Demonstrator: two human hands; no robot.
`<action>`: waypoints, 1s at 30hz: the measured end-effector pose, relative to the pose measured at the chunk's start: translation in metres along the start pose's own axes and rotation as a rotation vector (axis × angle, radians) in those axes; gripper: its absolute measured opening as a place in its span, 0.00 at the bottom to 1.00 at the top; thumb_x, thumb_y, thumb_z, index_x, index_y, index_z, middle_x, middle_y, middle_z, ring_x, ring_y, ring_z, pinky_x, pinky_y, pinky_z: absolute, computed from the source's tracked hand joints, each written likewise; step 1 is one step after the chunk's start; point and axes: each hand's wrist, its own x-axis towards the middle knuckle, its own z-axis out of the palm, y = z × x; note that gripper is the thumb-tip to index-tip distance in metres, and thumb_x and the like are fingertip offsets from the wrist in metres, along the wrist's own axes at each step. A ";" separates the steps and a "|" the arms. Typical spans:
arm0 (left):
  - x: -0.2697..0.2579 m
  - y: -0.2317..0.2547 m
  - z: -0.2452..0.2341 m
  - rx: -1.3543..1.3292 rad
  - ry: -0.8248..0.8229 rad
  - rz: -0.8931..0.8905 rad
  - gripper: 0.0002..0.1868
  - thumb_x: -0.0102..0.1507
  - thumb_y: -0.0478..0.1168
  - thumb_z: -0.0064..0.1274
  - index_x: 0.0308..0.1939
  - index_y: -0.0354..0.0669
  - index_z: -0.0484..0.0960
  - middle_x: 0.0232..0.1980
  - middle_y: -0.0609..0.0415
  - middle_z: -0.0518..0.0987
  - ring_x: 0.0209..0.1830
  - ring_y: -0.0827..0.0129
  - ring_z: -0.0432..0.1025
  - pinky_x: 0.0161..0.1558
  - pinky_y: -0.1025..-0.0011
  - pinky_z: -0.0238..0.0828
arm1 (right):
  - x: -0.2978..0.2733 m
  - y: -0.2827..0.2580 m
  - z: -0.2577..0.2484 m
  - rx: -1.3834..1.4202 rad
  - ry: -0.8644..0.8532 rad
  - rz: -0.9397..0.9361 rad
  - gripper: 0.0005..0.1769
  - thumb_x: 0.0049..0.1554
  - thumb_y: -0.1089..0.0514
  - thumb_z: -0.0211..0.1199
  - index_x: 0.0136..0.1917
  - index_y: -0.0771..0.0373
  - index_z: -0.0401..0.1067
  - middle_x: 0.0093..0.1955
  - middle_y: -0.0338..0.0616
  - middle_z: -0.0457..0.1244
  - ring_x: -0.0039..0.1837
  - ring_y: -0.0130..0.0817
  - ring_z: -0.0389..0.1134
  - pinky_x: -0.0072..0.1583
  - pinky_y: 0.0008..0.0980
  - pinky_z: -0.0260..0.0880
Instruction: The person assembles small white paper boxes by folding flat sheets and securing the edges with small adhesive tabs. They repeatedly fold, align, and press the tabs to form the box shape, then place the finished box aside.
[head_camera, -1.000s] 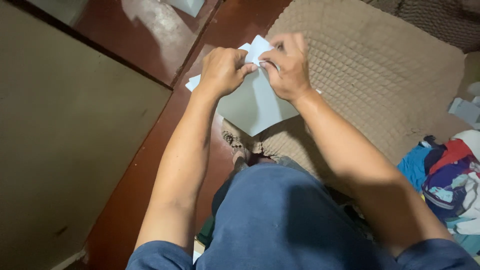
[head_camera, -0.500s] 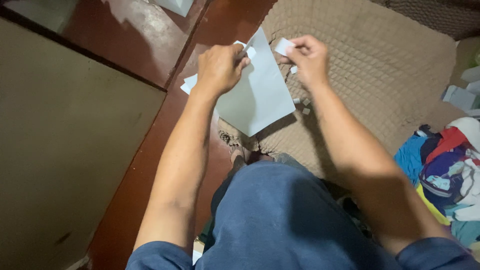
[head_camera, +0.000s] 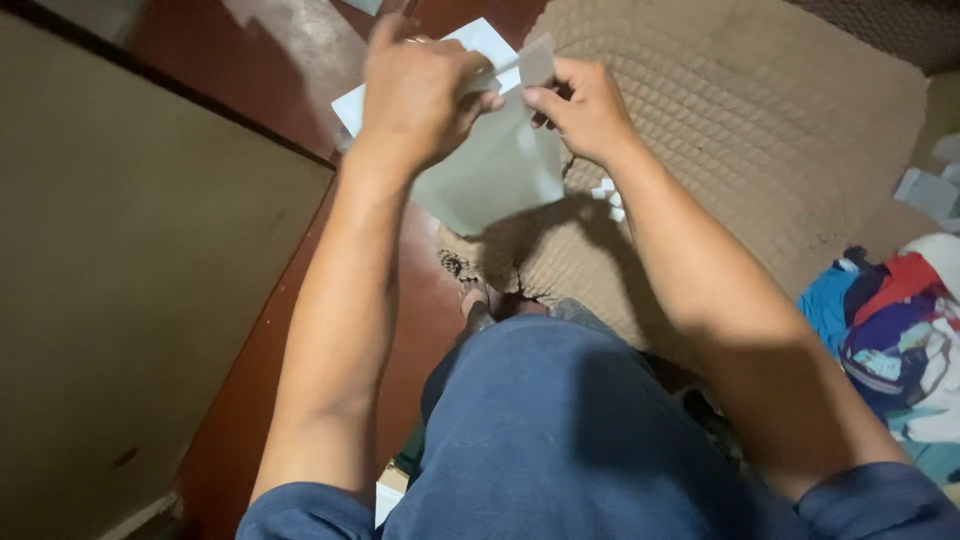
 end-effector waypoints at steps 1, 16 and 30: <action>-0.011 -0.005 -0.010 0.007 0.004 -0.009 0.14 0.62 0.52 0.69 0.39 0.49 0.86 0.35 0.52 0.84 0.40 0.54 0.78 0.55 0.48 0.68 | -0.003 0.006 0.005 0.000 -0.010 -0.007 0.11 0.66 0.60 0.66 0.61 0.66 0.79 0.50 0.42 0.72 0.49 0.24 0.71 0.51 0.25 0.73; -0.171 -0.057 0.144 -0.787 0.215 -0.958 0.36 0.59 0.40 0.67 0.70 0.43 0.70 0.57 0.51 0.83 0.55 0.66 0.77 0.58 0.67 0.73 | -0.011 0.045 0.046 -0.259 0.177 0.222 0.12 0.62 0.57 0.67 0.56 0.66 0.78 0.47 0.46 0.72 0.49 0.33 0.74 0.52 0.35 0.72; -0.159 -0.027 0.133 -0.618 0.138 -1.125 0.41 0.63 0.40 0.59 0.78 0.53 0.57 0.32 0.50 0.75 0.33 0.60 0.73 0.42 0.62 0.72 | -0.019 0.014 0.067 -0.908 -0.136 -0.526 0.29 0.48 0.52 0.77 0.64 0.51 0.76 0.67 0.42 0.67 0.71 0.52 0.63 0.73 0.76 0.40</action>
